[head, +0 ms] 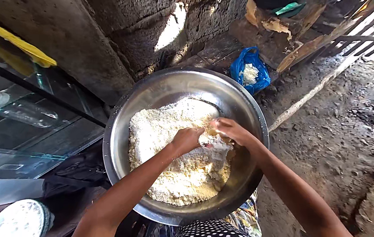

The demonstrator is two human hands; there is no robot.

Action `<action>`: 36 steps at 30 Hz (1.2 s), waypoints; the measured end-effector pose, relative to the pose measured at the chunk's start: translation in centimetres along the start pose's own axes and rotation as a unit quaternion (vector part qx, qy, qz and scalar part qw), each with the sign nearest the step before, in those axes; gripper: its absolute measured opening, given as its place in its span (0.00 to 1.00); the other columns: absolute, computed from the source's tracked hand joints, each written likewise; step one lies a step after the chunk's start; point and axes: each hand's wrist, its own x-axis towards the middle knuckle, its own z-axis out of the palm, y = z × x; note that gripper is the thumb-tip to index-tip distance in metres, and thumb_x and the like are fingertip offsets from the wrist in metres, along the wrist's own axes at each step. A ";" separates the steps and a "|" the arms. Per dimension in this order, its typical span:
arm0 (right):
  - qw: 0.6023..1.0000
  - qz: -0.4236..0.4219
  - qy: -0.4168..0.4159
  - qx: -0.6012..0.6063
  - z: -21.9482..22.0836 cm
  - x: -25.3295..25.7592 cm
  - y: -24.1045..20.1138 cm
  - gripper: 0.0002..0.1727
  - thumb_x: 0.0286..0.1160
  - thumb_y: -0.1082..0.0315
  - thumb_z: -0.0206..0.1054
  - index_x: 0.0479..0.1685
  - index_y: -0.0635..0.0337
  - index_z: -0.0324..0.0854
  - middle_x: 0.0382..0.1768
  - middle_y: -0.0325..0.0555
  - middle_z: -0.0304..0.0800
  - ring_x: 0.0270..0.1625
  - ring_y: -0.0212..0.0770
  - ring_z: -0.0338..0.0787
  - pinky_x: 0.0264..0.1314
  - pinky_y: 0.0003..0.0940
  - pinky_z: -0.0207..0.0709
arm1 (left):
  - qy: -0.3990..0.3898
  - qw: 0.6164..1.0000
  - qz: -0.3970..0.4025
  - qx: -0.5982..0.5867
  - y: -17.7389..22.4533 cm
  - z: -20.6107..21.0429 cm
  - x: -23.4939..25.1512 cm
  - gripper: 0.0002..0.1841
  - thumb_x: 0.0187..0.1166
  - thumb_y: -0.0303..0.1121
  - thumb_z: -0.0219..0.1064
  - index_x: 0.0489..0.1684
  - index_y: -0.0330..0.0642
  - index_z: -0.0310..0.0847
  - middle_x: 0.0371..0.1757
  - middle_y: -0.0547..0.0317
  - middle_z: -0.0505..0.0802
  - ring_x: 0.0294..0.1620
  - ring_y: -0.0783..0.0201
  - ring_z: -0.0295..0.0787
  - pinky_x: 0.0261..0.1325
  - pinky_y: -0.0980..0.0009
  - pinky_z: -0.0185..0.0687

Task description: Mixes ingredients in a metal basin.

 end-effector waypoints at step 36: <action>0.965 -0.027 0.123 0.232 0.1 0.9 -0.7 0.20 0.93 0.52 0.53 0.62 0.59 0.80 0.45 0.46 0.89 0.39 0.41 0.90 0.42 0.41 0.89 | 0.218 0.410 -0.128 -0.876 -5.0 1.7 -2.8 0.19 0.92 0.37 0.51 0.75 0.41 0.73 0.52 0.41 0.89 0.50 0.48 0.90 0.55 0.50 0.88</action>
